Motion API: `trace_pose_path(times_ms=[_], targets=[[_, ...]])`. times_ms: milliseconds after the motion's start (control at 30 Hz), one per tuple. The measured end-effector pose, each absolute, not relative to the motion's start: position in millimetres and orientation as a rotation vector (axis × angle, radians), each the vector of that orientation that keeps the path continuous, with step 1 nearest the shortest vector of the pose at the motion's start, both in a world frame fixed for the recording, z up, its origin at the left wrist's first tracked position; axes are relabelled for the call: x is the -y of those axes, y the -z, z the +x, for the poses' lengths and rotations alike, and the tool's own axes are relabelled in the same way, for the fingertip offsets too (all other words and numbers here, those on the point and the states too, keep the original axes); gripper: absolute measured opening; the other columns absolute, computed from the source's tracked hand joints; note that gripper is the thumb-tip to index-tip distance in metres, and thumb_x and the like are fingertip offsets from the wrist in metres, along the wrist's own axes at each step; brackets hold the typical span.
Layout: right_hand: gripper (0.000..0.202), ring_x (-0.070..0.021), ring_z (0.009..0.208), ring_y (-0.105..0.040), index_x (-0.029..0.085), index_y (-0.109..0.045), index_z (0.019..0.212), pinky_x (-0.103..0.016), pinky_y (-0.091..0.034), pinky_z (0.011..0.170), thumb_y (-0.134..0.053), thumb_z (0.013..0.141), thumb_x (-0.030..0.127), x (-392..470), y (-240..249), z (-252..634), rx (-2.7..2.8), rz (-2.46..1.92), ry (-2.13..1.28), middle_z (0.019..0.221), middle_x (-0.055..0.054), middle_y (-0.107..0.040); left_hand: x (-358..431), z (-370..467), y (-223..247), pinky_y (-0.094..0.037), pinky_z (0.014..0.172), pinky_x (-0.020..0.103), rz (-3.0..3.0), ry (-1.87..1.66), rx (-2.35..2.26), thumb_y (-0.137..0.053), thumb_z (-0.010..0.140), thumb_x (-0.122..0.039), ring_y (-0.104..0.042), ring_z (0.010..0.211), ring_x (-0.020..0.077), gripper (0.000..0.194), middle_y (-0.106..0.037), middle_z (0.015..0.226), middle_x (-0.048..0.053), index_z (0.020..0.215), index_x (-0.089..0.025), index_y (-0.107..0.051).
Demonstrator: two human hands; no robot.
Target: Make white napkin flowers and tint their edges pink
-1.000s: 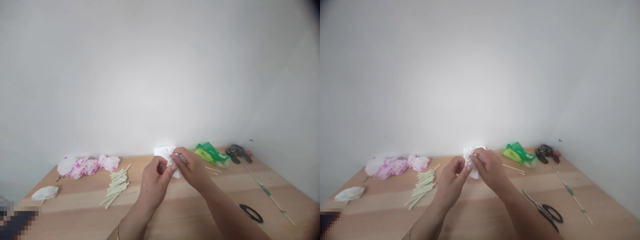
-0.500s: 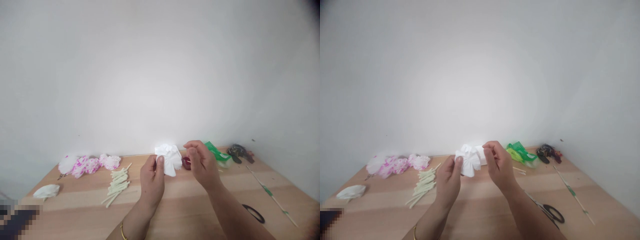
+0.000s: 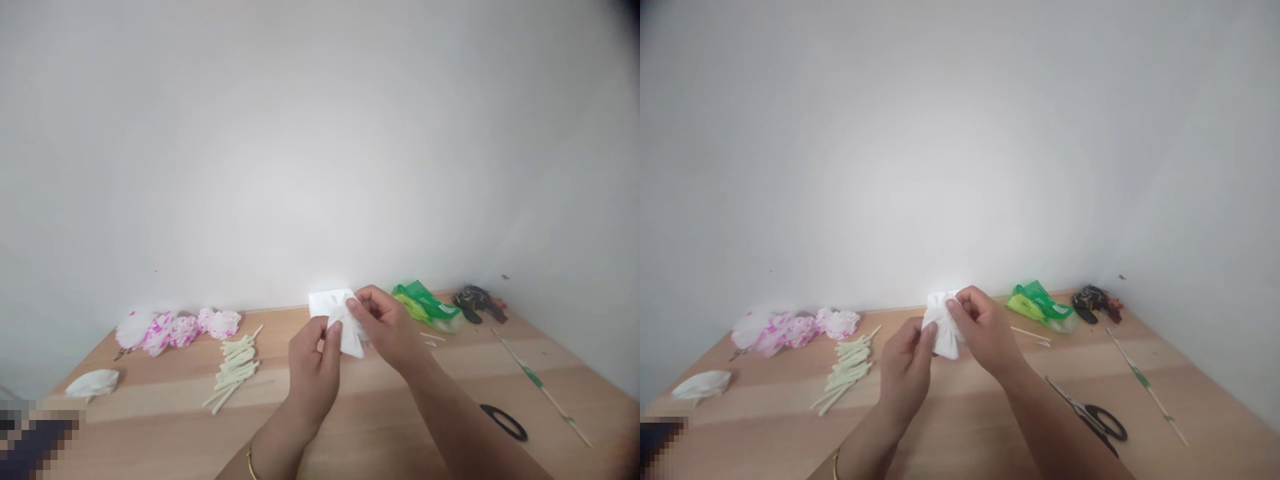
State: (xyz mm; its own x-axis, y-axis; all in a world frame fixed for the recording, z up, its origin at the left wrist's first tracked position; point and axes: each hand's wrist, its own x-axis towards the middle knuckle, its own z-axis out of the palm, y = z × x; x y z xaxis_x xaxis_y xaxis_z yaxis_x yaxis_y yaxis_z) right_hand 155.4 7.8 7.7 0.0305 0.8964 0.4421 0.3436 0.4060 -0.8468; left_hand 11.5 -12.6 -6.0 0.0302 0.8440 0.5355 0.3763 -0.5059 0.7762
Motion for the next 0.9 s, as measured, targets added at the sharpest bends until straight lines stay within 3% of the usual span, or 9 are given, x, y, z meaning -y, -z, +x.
trace_pose_path(times_ms=[133,200,400,567,900], targets=[[0.005,-0.0144,0.069,-0.052,0.02,-0.057,0.088,-0.029,-0.04,0.066,-0.058,0.084,0.019,4.5,-17.1,154.7,1.606,-1.011,0.024,0.076,-0.001,-0.057,8.4,12.1,1.6,-0.039,0.057,0.021,1.663,-1.39,-1.168,-0.046,0.09,-0.037,-0.052,0.062,0.0119,0.03,-0.056,0.063,-0.001,0.073,-0.016,-0.058],[0.007,-0.015,0.072,-0.053,0.02,-0.057,0.082,-0.032,-0.039,0.072,-0.058,0.082,0.014,12.0,-22.6,153.3,1.724,-0.922,0.141,0.075,0.0,-0.06,9.1,12.3,0.2,-0.04,0.059,0.021,1.685,-1.404,-1.17,-0.047,0.09,-0.036,-0.054,0.065,0.0122,0.029,-0.057,0.063,-0.001,0.074,-0.016,-0.059],[0.005,-0.018,0.078,-0.054,0.021,-0.058,0.079,-0.034,-0.036,0.073,-0.06,0.078,0.016,15.7,-28.3,150.2,1.86,-1.005,0.045,0.076,-0.001,-0.061,14.8,12.9,1.2,-0.043,0.063,0.022,1.92,-1.505,-1.258,-0.047,0.089,-0.024,-0.058,0.067,0.0121,0.018,-0.066,0.075,0.001,0.087,-0.018,-0.064],[0.006,-0.0166,0.072,-0.053,0.021,-0.059,0.077,-0.034,-0.033,0.075,-0.061,0.077,0.016,14.3,-27.9,150.7,1.865,-1.082,-0.027,0.071,0.002,-0.06,12.6,14.5,4.3,-0.046,0.068,0.023,2.115,-1.657,-1.234,-0.048,0.087,-0.017,-0.06,0.076,0.0135,0.013,-0.065,0.081,0.003,0.086,-0.017,-0.061],[0.011,-0.0141,0.064,-0.05,0.02,-0.055,0.068,-0.031,-0.031,0.072,-0.056,0.074,0.011,12.5,-28.6,149.4,1.849,-1.186,-0.064,0.059,0.004,-0.053,13.8,16.0,4.6,-0.047,0.082,0.029,2.313,-1.584,-1.054,-0.046,0.086,-0.009,-0.058,0.094,0.0176,0.019,-0.063,0.096,0.008,0.1,-0.017,-0.057]])
